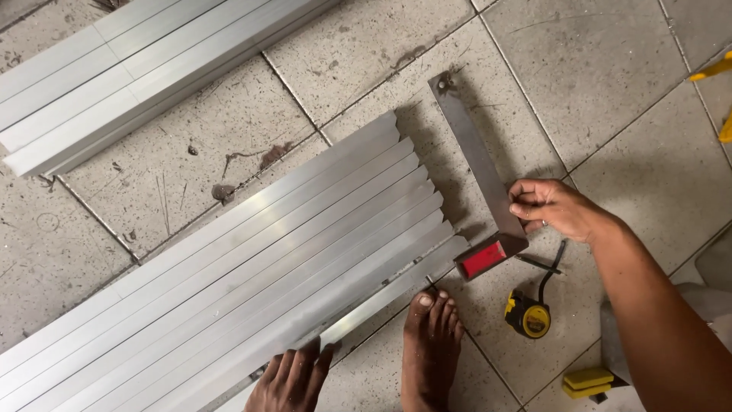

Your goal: The person sits on a tiled floor and uses a try square and pencil to mark measurement lines on several long silver metal profiles. They repeatedly position the square, draw lines, and adjust the profiles to ensure alignment.

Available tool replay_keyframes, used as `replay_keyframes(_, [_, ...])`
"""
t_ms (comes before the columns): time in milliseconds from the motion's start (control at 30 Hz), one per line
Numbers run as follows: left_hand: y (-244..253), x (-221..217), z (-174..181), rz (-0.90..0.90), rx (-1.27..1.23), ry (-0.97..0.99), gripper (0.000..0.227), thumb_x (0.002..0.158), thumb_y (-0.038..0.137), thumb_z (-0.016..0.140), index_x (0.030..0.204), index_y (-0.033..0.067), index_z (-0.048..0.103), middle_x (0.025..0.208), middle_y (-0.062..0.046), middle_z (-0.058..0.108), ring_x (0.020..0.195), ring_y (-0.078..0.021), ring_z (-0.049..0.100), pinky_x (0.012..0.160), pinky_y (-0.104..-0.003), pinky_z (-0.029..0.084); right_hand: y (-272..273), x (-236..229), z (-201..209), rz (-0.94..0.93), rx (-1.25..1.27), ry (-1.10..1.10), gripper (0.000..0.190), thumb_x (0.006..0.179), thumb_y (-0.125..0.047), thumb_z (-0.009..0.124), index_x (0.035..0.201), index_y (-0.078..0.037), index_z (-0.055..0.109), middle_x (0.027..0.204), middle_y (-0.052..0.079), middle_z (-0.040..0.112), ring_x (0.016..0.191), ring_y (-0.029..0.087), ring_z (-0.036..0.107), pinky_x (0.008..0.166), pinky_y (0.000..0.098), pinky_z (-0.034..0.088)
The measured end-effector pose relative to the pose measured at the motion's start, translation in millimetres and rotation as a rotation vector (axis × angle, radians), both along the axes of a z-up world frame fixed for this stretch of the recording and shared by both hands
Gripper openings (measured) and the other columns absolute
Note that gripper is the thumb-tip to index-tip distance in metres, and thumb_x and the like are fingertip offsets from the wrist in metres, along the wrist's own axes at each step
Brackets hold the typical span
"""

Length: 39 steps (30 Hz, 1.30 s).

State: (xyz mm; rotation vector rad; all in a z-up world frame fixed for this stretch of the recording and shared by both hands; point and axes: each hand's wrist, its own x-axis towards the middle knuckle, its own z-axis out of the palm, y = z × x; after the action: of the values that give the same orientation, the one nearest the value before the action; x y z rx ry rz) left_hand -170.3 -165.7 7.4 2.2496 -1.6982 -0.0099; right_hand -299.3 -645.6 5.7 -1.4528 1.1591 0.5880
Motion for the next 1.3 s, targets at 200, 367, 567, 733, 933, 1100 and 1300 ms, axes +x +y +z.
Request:
replay_keyframes(200, [10.5,15.1,-10.2,-0.109,0.046,-0.156,0.038,0.098,0.010,0.032,0.130,0.0152,0.052,0.128,-0.010,0.056,0.103,-0.0224,0.058,0.082,-0.036,0.047,3.2,0.2,-3.7,0.006,0.034,-0.035,0.019,0.087,0.007,0.058,0.104,0.001,0.063,0.097,0.017,0.064,0.086,0.028,0.060,0.073,0.0441,0.059])
replay_keyframes(367, [6.1,33.2,-0.7,0.010,0.137,-0.133,0.070,0.086,0.049,0.046,0.147,0.0189,0.030,0.150,-0.011,0.035,0.129,-0.0235,0.045,0.104,-0.043,0.036,36.3,32.7,7.8,0.074,0.034,-0.020,0.015,0.089,0.001,0.056,0.101,-0.001,0.064,0.101,0.018,0.066,0.091,0.029,0.064,0.078,0.0437,0.060])
replay_keyframes(567, [0.1,76.3,21.9,0.493,0.098,0.025,0.102,0.063,0.069,0.061,0.142,0.0088,0.038,0.150,-0.025,0.036,0.139,-0.0399,0.037,0.112,-0.063,0.027,42.9,43.3,-2.0,0.113,0.036,-0.093,0.015,0.086,-0.001,0.061,0.101,-0.003,0.063,0.101,0.014,0.065,0.091,0.026,0.062,0.070,0.0404,0.063])
replay_keyframes(733, [-0.1,94.1,20.3,0.506,0.075,-0.019,0.101,0.072,0.061,0.055,0.150,0.0034,0.028,0.154,-0.034,0.025,0.143,-0.0489,0.026,0.106,-0.073,0.026,41.6,43.6,-7.2,0.151,0.023,-0.096,0.018,0.085,-0.002,0.062,0.103,-0.005,0.064,0.103,0.013,0.068,0.096,0.025,0.065,0.075,0.0413,0.064])
replay_keyframes(933, [-10.0,45.3,5.2,0.124,0.234,-0.160,0.114,0.062,0.080,0.046,0.151,0.0125,0.022,0.155,-0.019,0.027,0.140,-0.0301,0.031,0.113,-0.052,0.025,43.2,50.1,-19.4,0.201,0.040,-0.182,0.026,0.083,-0.002,0.062,0.108,-0.004,0.064,0.130,0.019,0.057,0.112,0.032,0.061,0.068,0.0393,0.066])
replay_keyframes(1100, [-9.2,29.3,-12.7,0.079,0.172,-0.106,0.085,0.086,0.066,0.036,0.145,0.0060,0.031,0.154,-0.014,0.030,0.140,-0.0265,0.032,0.115,-0.051,0.021,47.1,51.0,-22.2,0.167,0.032,-0.127,0.024,0.080,-0.008,0.066,0.104,-0.008,0.066,0.137,0.015,0.053,0.122,0.029,0.056,0.077,0.0502,0.065])
replay_keyframes(1300, [-26.2,34.2,-10.3,-0.006,0.248,-0.055,0.080,0.088,0.060,0.031,0.146,0.0043,0.030,0.156,-0.013,0.024,0.144,-0.0254,0.021,0.118,-0.048,0.013,71.7,65.3,-11.6,0.184,-0.056,-0.037,0.037,0.086,-0.003,0.061,0.122,-0.006,0.060,0.121,0.016,0.065,0.093,0.025,0.069,0.064,0.0321,0.064])
